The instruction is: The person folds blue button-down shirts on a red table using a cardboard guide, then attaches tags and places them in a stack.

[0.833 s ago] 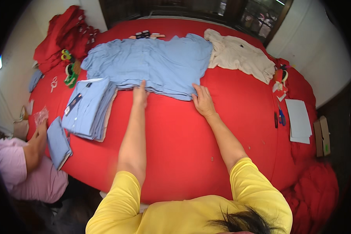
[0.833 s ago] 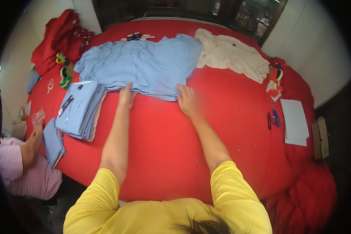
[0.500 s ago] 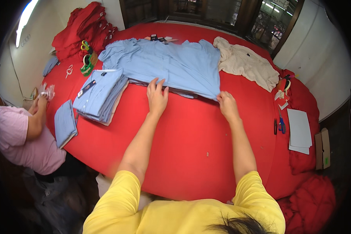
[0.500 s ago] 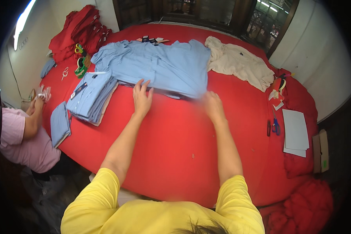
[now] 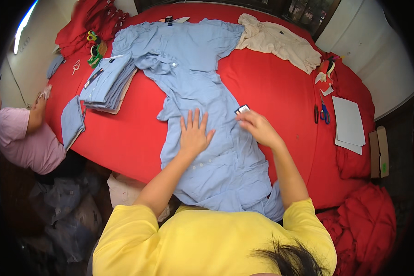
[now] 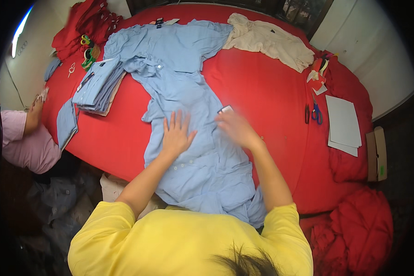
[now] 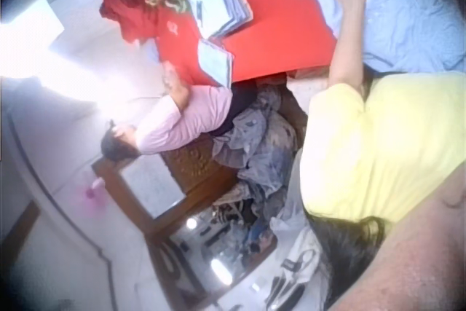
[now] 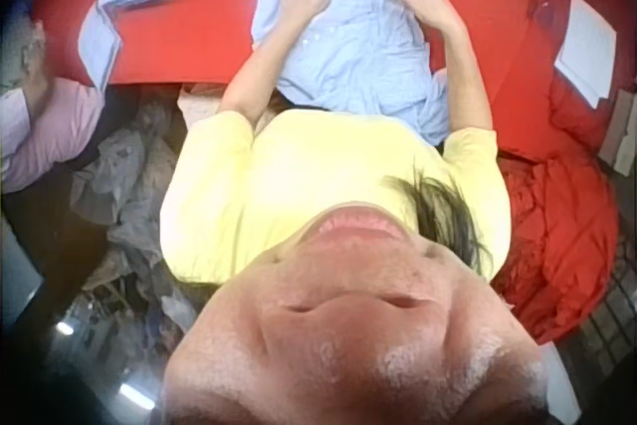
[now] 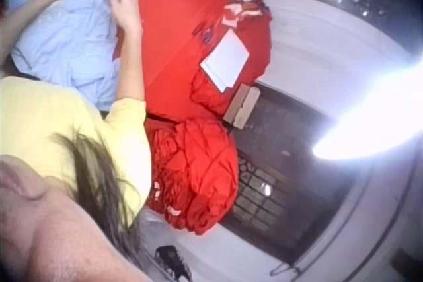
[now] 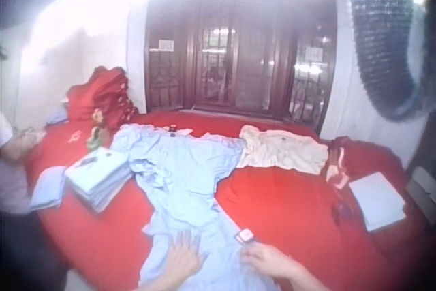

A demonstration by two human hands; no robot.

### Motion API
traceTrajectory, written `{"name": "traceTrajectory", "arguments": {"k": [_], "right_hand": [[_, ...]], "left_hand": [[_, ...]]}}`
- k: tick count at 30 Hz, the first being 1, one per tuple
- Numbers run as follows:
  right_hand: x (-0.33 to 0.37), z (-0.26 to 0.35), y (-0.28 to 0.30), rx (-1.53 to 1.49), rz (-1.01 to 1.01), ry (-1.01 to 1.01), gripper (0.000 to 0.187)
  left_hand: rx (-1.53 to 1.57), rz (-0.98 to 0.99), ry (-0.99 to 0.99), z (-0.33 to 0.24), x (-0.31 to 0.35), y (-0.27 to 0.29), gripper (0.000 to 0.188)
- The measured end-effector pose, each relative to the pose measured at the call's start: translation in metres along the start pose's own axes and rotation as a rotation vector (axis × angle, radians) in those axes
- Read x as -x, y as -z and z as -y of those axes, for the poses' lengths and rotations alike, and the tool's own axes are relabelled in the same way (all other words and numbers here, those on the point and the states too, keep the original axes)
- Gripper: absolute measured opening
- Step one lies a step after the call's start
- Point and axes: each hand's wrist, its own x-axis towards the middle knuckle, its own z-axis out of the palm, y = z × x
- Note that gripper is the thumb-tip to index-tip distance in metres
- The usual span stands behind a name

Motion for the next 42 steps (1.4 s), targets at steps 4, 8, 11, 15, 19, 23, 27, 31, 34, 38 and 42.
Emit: {"name": "traceTrajectory", "arguments": {"k": [4,8,11,15,19,23,27,31,34,38,42], "right_hand": [[-0.086,-0.059,-0.045,0.099,-0.387,0.018,0.033],[-0.142,-0.043,-0.099,0.515,-0.399,0.105,0.049],[-0.133,-0.011,-0.124,0.460,-0.176,0.305,0.047],[-0.057,0.019,-0.152,0.250,-0.117,0.349,0.037],[-0.017,0.021,-0.154,-0.008,-0.017,0.352,0.038],[0.006,0.028,-0.071,-0.539,0.122,0.015,0.031],[0.066,0.041,0.079,-0.347,-0.475,0.072,0.016],[0.136,0.091,0.149,-0.809,-0.860,0.373,0.022],[0.169,0.090,0.156,0.090,-0.875,0.641,0.009],[0.256,0.118,0.177,-0.732,-0.304,0.896,0.023],[0.265,0.114,0.206,-0.628,-0.495,0.717,0.013]], "left_hand": [[0.179,0.184,-0.055,-0.020,0.025,0.035,0.061],[1.030,0.163,0.571,0.043,-0.020,0.012,0.061],[0.896,-0.206,0.701,0.073,-0.058,0.001,0.062],[1.156,-0.083,0.752,0.050,-0.050,0.018,0.074],[1.307,0.070,0.807,0.019,-0.025,0.016,0.056],[2.047,0.227,0.754,0.032,0.004,0.049,0.033],[2.230,-0.278,0.456,0.056,-0.003,0.155,0.032],[1.823,-0.694,0.254,0.103,-0.011,0.238,0.033],[1.624,-0.872,0.397,0.133,-0.002,0.268,0.037],[1.600,-1.076,0.209,0.163,0.082,0.354,0.040],[1.288,-1.098,0.192,0.129,0.111,0.402,0.043]]}}
